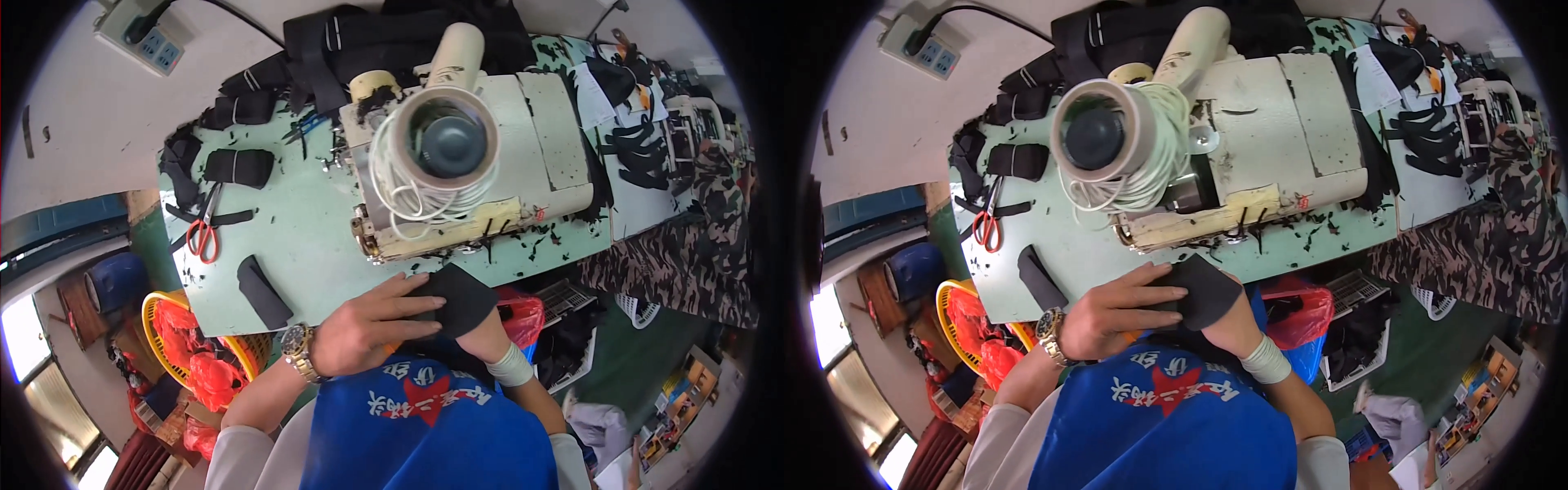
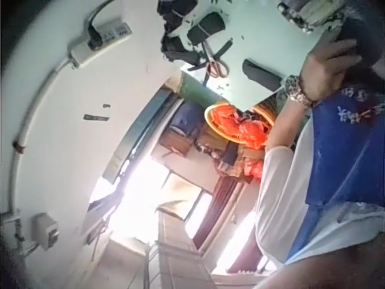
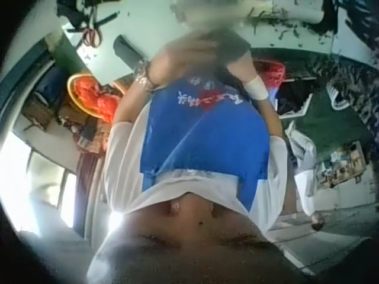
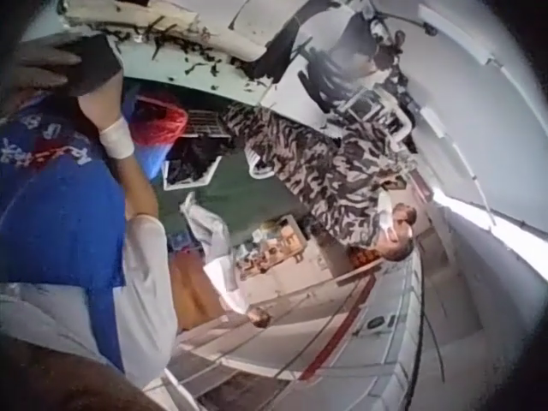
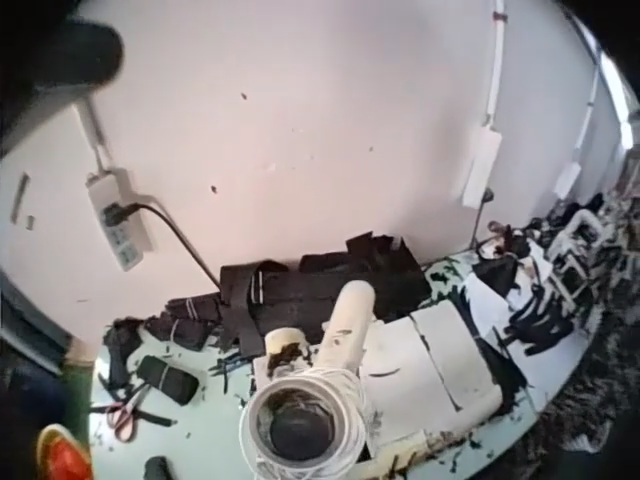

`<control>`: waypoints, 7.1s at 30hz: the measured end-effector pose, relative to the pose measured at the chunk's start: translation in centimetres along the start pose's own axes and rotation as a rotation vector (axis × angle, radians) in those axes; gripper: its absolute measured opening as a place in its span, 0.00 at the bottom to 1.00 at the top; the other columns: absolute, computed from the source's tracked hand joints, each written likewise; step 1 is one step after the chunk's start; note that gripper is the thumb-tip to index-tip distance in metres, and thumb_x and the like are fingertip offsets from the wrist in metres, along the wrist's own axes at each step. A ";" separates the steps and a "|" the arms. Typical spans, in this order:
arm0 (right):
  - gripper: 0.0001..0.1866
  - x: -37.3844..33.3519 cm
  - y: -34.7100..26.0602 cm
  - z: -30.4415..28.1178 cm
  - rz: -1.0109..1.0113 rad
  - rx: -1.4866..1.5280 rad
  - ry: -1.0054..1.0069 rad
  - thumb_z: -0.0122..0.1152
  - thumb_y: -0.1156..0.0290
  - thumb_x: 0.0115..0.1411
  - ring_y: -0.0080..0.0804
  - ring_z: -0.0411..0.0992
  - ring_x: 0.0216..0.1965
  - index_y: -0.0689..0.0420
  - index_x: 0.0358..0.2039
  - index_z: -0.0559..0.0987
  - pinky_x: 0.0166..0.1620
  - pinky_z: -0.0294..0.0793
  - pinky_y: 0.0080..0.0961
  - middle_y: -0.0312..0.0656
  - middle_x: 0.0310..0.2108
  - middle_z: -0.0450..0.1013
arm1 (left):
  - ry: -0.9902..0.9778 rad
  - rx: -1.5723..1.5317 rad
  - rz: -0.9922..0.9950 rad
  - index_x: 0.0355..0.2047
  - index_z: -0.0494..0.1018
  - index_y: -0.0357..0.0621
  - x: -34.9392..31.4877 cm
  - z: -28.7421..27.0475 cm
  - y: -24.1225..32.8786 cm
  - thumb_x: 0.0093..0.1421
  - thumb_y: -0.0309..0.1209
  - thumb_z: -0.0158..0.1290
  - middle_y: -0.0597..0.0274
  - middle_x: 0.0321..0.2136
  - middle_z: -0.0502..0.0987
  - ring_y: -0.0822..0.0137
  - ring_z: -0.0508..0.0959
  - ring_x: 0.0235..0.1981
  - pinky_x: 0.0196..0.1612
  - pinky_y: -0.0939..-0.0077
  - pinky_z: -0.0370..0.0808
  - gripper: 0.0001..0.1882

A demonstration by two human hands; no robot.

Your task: The person sews black fabric pieces using an industrial sewing machine, then trims the sewn fabric with scissors.

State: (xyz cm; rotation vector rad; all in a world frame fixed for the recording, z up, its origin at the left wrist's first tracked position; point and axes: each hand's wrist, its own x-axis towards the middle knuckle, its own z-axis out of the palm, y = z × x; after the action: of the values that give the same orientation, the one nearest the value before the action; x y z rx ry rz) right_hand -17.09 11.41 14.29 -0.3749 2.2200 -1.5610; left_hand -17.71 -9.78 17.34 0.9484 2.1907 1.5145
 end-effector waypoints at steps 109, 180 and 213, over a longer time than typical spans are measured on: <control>0.20 -3.4 -4.2 -4.9 -0.173 -0.079 0.125 0.58 0.84 0.47 0.50 0.71 0.48 0.59 0.43 0.77 0.53 0.68 0.36 0.56 0.47 0.70 | -0.009 -0.861 -0.760 0.59 0.59 0.35 2.5 -0.7 0.7 0.64 0.36 0.49 0.54 0.52 0.70 0.67 0.70 0.52 0.54 0.76 0.67 0.27; 0.11 -0.1 -3.2 -0.8 0.532 0.691 0.354 0.54 0.81 0.54 0.22 0.73 0.34 0.68 0.39 0.74 0.38 0.73 0.20 0.40 0.35 0.75 | 0.212 -0.946 -1.020 0.54 0.60 0.22 3.1 -3.8 -4.2 0.60 0.24 0.46 0.48 0.43 0.73 0.56 0.82 0.31 0.33 0.68 0.84 0.23; 0.04 10.4 4.4 -4.1 -0.540 -0.410 0.632 0.58 0.80 0.47 0.44 0.70 0.24 0.62 0.25 0.74 0.27 0.70 0.34 0.47 0.21 0.70 | 1.102 -1.043 -0.602 0.46 0.72 0.41 1.8 4.2 -15.0 0.64 0.54 0.42 0.62 0.39 0.77 0.67 0.76 0.41 0.47 0.71 0.71 0.28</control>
State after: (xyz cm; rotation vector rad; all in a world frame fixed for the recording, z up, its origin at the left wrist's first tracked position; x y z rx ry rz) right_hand -28.18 11.76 9.61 -0.7295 3.1504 -1.6189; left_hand -21.65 -8.86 2.21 -0.9626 1.3712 2.5928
